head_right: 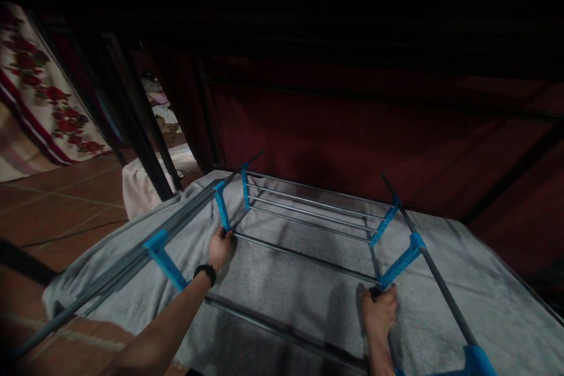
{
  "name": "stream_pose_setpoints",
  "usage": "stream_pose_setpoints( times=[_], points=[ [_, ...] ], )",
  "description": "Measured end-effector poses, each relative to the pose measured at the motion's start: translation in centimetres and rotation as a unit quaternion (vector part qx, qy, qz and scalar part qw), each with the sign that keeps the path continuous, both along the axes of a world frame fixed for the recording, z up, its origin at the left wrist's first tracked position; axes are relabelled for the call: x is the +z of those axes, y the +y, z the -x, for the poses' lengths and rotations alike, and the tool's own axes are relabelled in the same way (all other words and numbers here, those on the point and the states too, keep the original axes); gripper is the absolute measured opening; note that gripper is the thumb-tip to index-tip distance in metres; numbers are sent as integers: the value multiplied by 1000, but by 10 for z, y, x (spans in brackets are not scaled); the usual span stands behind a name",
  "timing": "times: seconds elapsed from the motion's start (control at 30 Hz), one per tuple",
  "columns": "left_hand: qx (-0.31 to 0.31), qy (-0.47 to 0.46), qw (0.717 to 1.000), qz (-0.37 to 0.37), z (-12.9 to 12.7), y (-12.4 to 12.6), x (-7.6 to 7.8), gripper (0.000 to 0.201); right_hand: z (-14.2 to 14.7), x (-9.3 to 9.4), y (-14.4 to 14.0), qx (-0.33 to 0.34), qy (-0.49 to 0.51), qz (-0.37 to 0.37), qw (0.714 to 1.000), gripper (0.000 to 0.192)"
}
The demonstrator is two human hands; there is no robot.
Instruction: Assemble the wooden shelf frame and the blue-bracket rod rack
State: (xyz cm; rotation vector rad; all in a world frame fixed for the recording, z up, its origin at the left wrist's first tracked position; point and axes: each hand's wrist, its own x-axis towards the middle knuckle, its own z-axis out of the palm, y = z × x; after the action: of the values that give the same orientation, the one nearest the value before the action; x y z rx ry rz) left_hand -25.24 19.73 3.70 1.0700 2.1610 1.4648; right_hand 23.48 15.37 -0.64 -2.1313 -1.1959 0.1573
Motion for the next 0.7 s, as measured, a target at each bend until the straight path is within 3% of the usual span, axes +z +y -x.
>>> stream_pose_setpoints(
  times=[0.1, 0.17, 0.27, 0.37, 0.47, 0.7],
  points=[
    [-1, 7, 1000, -9, -2, -2, -1, 34, 5, -7, -6, 5, -7, -53, 999, 91],
    [28, 7, 1000, -11, -7, -3, -3, 42, 12, -14, -9, 55, -19, -59, 997, 82],
    [110, 7, 994, -21, -20, -7, -4, 53, 27, -27, -14, 150, -48, 42, 987, 68],
    [154, 35, 986, -57, -40, -13, -2, 55, 40, -38, -21, 185, -126, 153, 962, 62],
    [109, 61, 987, -102, -62, -17, 1, 55, 47, -41, -27, 186, -199, 184, 945, 63],
    [-115, 50, 984, -130, -104, -12, 15, 41, 50, -36, -36, 187, -254, 195, 929, 65]
  ],
)
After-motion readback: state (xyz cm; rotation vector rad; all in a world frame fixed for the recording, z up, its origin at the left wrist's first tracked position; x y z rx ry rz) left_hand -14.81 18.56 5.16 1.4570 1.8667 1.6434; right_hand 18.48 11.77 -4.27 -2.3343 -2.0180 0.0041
